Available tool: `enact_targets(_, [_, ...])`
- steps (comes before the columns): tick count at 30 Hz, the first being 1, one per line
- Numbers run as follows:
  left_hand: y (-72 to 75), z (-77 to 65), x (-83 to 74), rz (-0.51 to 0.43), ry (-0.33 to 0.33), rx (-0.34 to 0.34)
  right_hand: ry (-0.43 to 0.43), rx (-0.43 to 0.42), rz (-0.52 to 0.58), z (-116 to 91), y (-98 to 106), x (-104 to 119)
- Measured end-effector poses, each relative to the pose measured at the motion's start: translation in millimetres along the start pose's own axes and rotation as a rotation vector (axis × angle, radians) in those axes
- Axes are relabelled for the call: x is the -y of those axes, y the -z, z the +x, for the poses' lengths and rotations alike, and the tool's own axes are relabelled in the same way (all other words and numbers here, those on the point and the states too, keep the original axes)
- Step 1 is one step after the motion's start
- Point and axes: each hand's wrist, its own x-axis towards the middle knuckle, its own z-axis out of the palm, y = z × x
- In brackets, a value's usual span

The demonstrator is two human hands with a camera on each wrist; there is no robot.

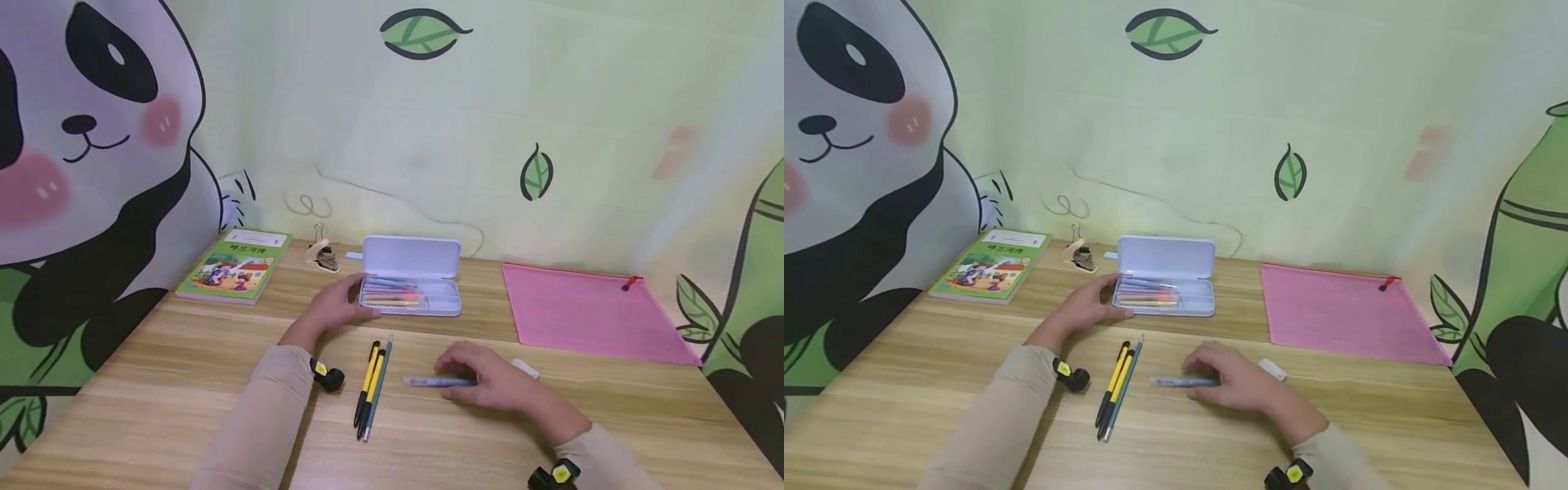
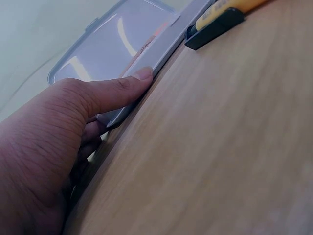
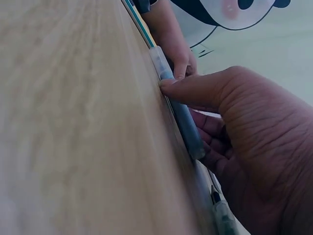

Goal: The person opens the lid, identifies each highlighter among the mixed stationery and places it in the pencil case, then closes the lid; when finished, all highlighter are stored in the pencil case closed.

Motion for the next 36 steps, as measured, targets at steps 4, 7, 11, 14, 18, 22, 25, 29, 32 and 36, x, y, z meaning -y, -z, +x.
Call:
enact_targets(4, [-2.9, 0.1, -2.5, -0.002, -0.004, 0.007, 0.012, 0.000, -0.082, -7, 5, 0])
enact_targets(7, [-3.5, 0.2, -4.1, -0.007, -0.010, 0.000, 0.044, -0.024, -0.107, -9, 6, -2])
enact_targets(11, [-3.6, 0.4, -4.1, -0.003, -0.012, -0.001, 0.089, -0.085, -0.098, -8, 1, -5])
enact_targets(14, [-4.1, 0.1, -3.8, 0.006, -0.007, 0.005, 0.074, -0.131, -0.025, -6, -4, -4])
enact_targets(18, [-5.3, -0.4, -2.5, 0.005, -0.008, 0.006, 0.030, -0.193, 0.067, -6, -7, -4])
enact_targets(22, [-7.3, 0.1, -1.7, -0.007, -0.012, 0.008, -0.009, -0.271, 0.137, -8, -8, -4])
enact_targets(25, [-8.5, 0.6, -3.2, -0.024, -0.021, 0.007, -0.053, -0.319, 0.202, -8, -7, 2])
enact_targets(29, [-8.7, 1.1, -4.6, -0.019, -0.017, 0.001, -0.068, -0.367, 0.204, -6, -4, 13])
enact_targets(32, [-6.9, 1.1, -3.9, -0.004, -0.011, -0.002, -0.031, -0.430, 0.145, 0, -6, 11])
enact_targets(36, [-1.9, -1.3, 0.6, 0.004, -0.001, -0.002, 0.014, -0.540, 0.074, 15, -17, 1])
